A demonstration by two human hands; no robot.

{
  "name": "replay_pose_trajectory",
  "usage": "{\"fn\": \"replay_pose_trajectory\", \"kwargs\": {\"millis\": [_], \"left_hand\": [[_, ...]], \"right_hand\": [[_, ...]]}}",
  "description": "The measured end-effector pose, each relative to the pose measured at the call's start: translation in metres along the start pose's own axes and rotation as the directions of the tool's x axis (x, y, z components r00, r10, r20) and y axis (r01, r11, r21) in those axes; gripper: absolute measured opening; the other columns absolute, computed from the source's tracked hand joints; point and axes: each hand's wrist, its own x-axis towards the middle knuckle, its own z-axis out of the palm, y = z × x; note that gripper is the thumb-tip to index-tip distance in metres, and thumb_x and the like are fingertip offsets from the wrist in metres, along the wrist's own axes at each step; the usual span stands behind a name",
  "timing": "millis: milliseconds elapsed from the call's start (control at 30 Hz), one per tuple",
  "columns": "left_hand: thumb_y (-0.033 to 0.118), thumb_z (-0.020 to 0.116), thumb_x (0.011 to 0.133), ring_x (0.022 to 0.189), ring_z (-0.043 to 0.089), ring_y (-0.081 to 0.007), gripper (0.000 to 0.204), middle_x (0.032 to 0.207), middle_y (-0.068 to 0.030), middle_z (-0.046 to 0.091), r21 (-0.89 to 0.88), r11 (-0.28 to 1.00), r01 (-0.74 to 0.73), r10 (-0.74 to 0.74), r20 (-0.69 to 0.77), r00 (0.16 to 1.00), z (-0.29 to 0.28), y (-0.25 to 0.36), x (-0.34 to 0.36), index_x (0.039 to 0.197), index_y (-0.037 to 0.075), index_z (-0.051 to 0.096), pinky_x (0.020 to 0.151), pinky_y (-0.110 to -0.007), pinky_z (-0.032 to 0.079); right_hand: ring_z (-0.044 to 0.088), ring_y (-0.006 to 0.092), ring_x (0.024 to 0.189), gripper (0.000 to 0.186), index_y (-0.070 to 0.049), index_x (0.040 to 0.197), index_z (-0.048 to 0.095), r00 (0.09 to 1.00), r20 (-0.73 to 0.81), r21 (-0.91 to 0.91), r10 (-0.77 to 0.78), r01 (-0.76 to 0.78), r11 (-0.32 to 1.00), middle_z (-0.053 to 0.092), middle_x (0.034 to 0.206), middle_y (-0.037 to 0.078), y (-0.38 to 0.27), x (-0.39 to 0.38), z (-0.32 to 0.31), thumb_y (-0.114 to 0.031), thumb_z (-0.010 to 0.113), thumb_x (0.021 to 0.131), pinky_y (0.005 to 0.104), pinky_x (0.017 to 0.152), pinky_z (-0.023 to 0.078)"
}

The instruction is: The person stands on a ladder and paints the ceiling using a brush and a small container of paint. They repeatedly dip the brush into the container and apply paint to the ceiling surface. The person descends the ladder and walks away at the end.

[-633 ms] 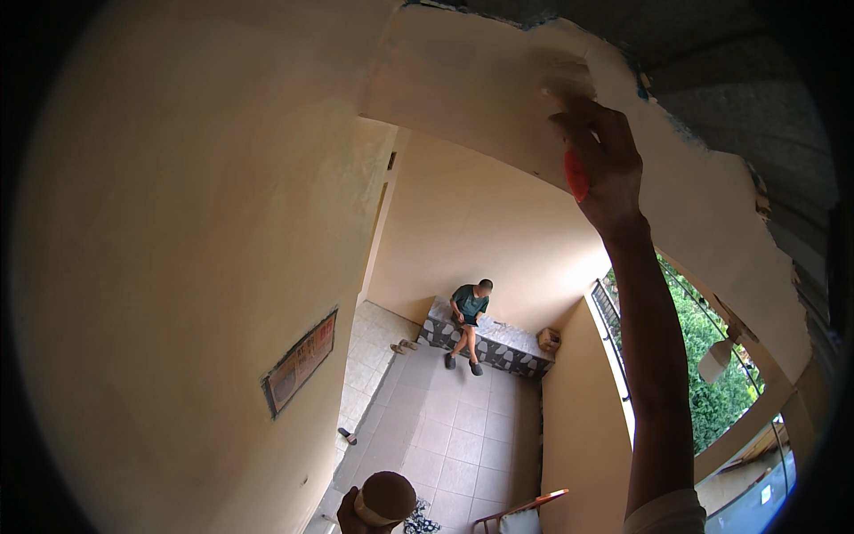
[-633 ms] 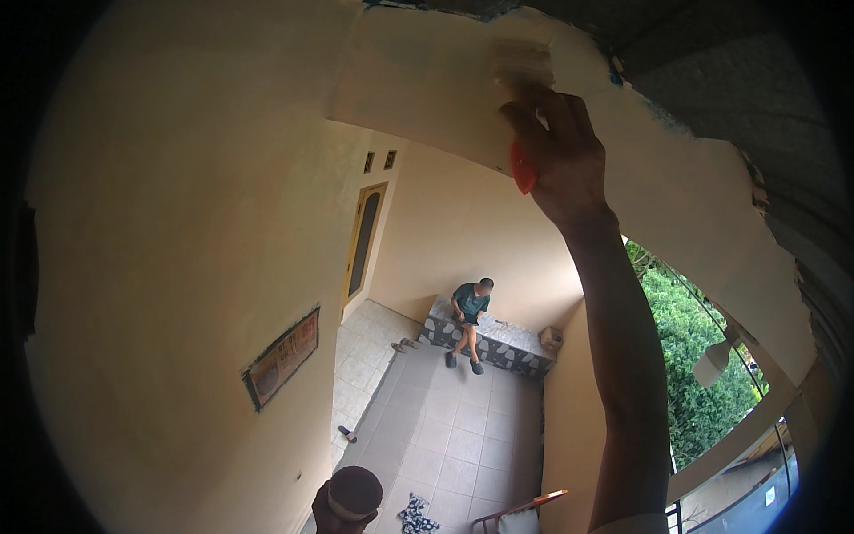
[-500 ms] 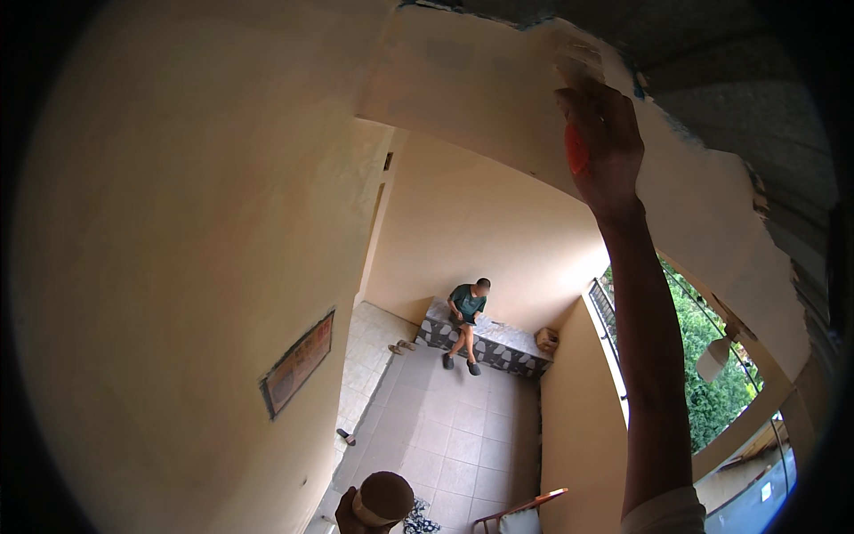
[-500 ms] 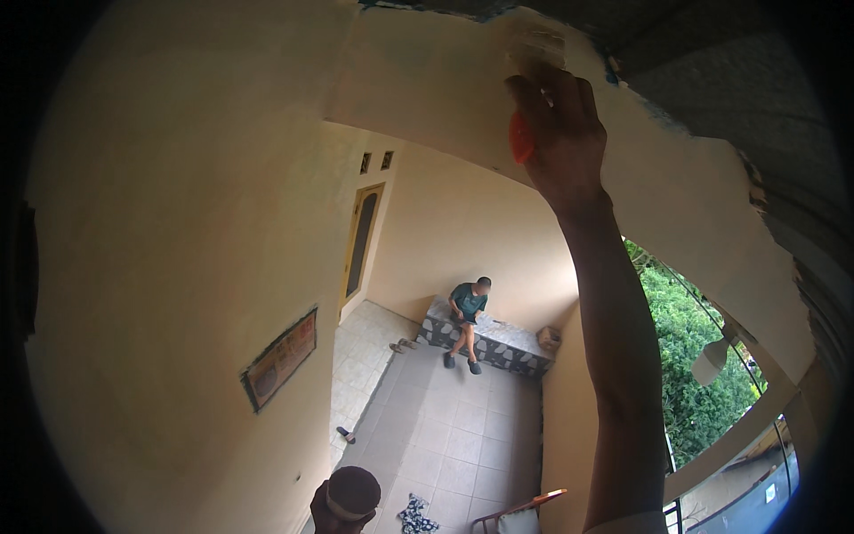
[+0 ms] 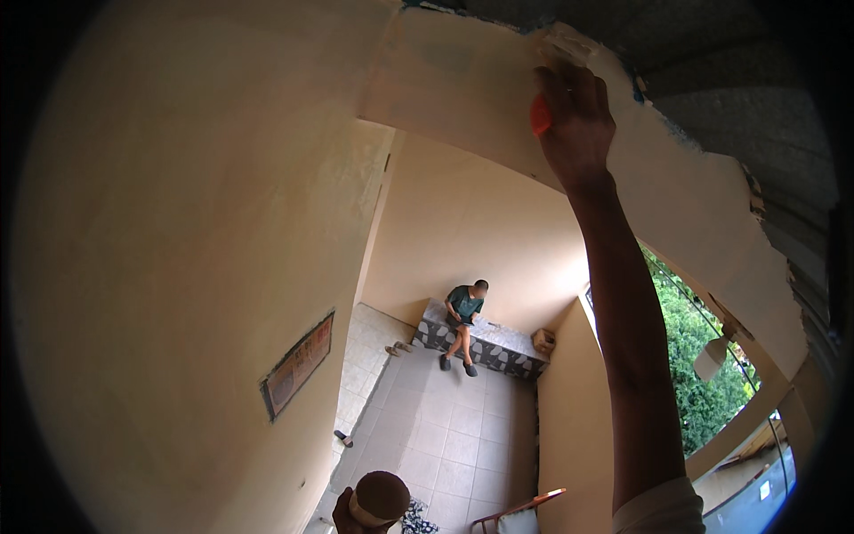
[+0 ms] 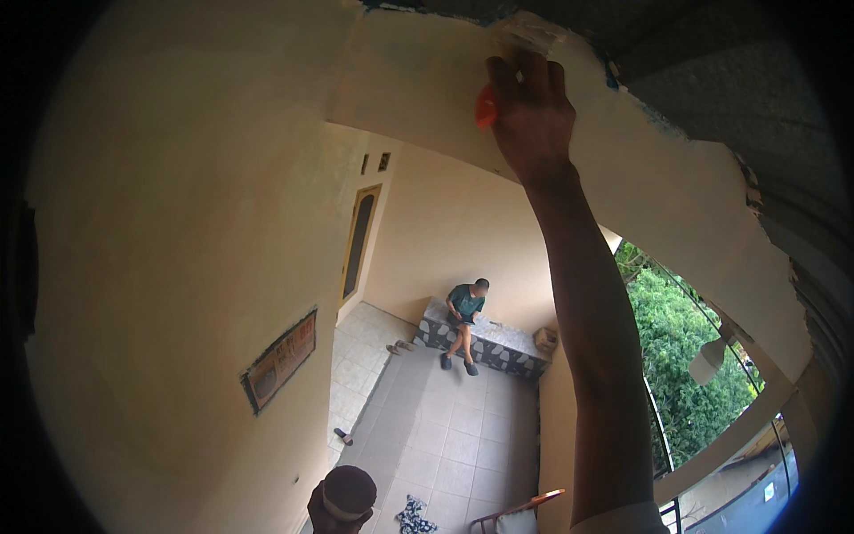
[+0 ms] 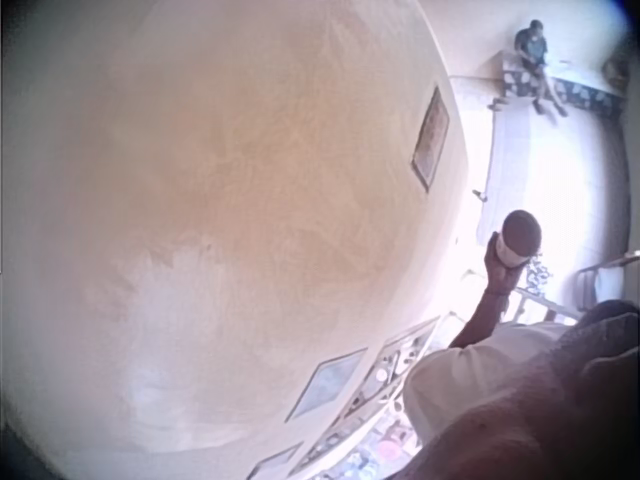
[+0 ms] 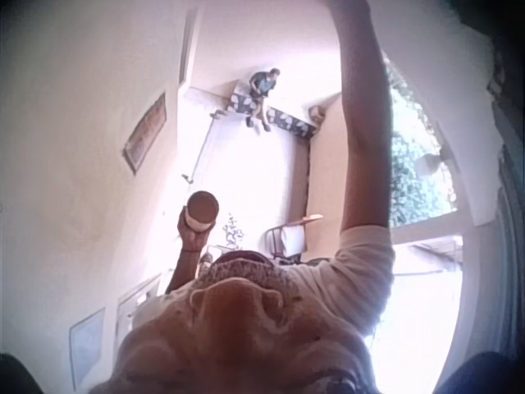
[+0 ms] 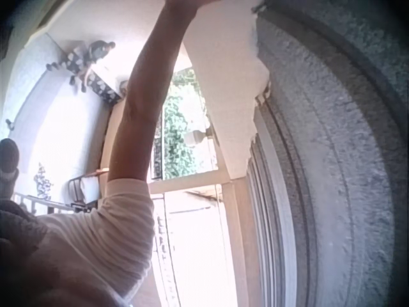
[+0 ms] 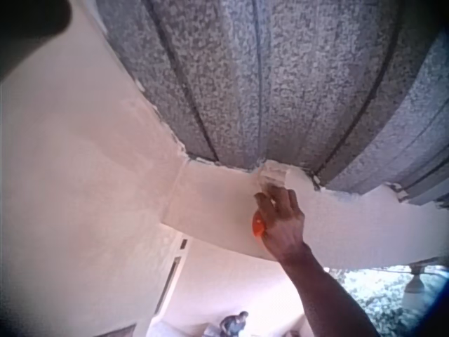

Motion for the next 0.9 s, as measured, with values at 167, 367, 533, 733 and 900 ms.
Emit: {"fn": "replay_pose_trajectory", "kwargs": {"millis": [167, 367, 533, 733, 900], "left_hand": [[0.049, 0.045, 0.102, 0.122, 0.060, -0.0310, 0.051, 0.132, -0.0116, 0.062, -0.005, 1.000, -0.004, 0.004, 0.029, 1.000, -0.003, 0.004, 0.003, 0.137, 0.013, 0.054, 0.093, -0.055, 0.055], [0.053, 0.046, 0.096, 0.112, 0.066, -0.0311, 0.052, 0.121, -0.0102, 0.067, 0.092, 0.996, -0.003, 0.001, 0.020, 1.000, 0.009, 0.007, 0.003, 0.129, 0.016, 0.059, 0.082, -0.056, 0.059], [0.049, 0.043, 0.102, 0.119, 0.062, -0.0314, 0.051, 0.130, -0.0116, 0.064, -0.012, 1.000, 0.017, -0.017, 0.014, 1.000, 0.002, 0.004, 0.002, 0.137, 0.013, 0.055, 0.088, -0.055, 0.057], [0.051, 0.044, 0.102, 0.119, 0.062, -0.0309, 0.051, 0.130, -0.0106, 0.064, 0.009, 0.999, 0.031, -0.030, -0.016, 0.999, -0.001, 0.002, 0.003, 0.137, 0.015, 0.055, 0.087, -0.056, 0.058], [0.051, 0.046, 0.101, 0.118, 0.062, -0.0308, 0.051, 0.130, -0.0101, 0.063, -0.023, 0.999, 0.044, -0.045, -0.033, 0.998, 0.005, -0.004, 0.007, 0.136, 0.016, 0.055, 0.085, -0.056, 0.058]], "right_hand": [[0.063, 0.0263, 0.093, 0.042, -0.020, 0.109, 0.070, 0.999, 0.045, 0.061, 0.002, -0.005, 0.998, 0.062, 0.103, 0.004, -0.007, 0.001, 0.002, -0.003, 0.073, 0.070, 0.0360, 0.066, 0.059], [0.062, 0.0220, 0.089, 0.041, -0.019, 0.104, 0.068, 0.993, 0.091, 0.060, -0.078, 0.073, 0.996, 0.058, 0.105, 0.003, -0.021, -0.008, -0.009, -0.006, 0.075, 0.067, 0.0317, 0.059, 0.061], [0.063, 0.0226, 0.093, 0.043, -0.019, 0.106, 0.069, 0.981, 0.115, 0.181, -0.158, 0.136, 0.974, 0.059, 0.109, 0.004, -0.019, -0.018, -0.031, -0.006, 0.076, 0.065, 0.0316, 0.065, 0.061], [0.066, 0.0217, 0.093, 0.044, -0.017, 0.108, 0.072, 0.987, 0.033, 0.284, -0.154, 0.139, 0.949, 0.065, 0.111, 0.006, 0.041, -0.011, -0.030, 0.003, 0.072, 0.069, 0.0322, 0.071, 0.061], [0.067, 0.0216, 0.093, 0.043, -0.016, 0.109, 0.072, 0.989, 0.053, 0.368, -0.140, 0.111, 0.923, 0.065, 0.114, 0.007, 0.061, -0.013, -0.024, 0.005, 0.072, 0.072, 0.0326, 0.074, 0.060]]}}
